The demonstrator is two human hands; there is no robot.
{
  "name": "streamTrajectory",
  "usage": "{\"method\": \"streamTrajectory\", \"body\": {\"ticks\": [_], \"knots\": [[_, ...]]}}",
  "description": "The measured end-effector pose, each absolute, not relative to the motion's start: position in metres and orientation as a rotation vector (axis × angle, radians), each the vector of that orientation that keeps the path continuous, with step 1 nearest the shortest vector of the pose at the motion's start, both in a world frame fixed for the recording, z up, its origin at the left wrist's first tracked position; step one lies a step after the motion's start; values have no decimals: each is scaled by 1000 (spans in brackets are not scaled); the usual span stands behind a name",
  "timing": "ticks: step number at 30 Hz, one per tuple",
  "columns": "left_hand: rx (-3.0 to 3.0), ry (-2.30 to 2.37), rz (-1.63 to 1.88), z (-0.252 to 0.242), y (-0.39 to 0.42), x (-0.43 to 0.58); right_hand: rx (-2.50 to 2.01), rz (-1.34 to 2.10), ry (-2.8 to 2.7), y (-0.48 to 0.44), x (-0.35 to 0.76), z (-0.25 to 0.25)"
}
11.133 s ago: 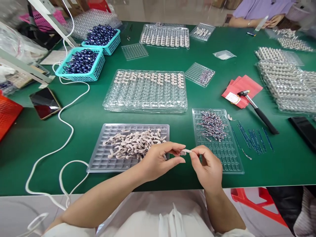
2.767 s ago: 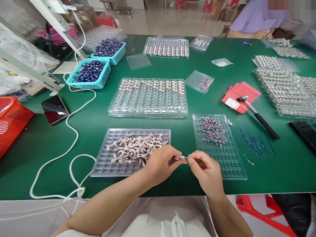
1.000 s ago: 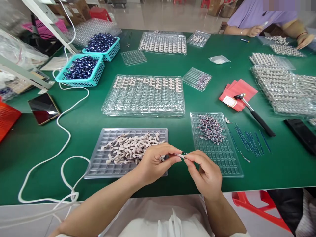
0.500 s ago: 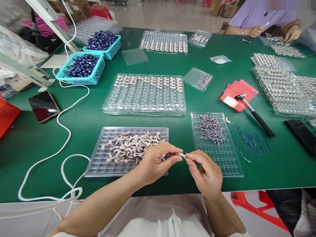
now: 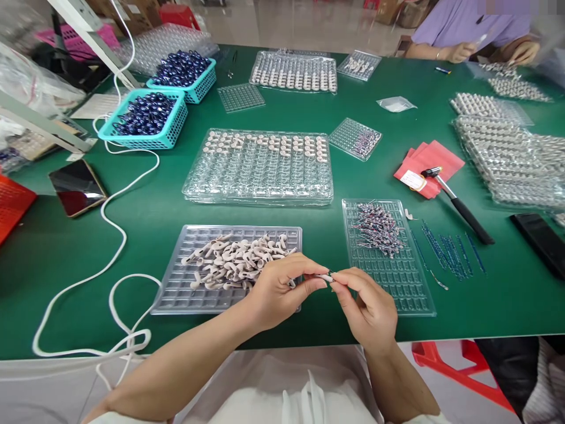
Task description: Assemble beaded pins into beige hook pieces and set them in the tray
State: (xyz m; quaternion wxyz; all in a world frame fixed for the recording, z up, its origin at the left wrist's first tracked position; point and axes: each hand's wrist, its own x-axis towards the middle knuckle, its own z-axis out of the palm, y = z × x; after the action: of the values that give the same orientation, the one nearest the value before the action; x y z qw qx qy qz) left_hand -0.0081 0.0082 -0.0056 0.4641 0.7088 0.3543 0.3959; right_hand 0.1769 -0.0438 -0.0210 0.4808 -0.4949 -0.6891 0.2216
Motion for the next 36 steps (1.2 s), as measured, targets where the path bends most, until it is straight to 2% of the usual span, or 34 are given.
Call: {"method": "streamTrajectory", "body": {"ticks": [22,29,36], "knots": [[1815,880,1023,-11,6,-7,-1166,503,-1728,-41,176,-22],[1721,1093,797,9,9,-13,-1345,561,-1719,-43,180,-25],[1880,1458,570,47,20,-77,-1476,544,-1675,-55,191,-10]]}}
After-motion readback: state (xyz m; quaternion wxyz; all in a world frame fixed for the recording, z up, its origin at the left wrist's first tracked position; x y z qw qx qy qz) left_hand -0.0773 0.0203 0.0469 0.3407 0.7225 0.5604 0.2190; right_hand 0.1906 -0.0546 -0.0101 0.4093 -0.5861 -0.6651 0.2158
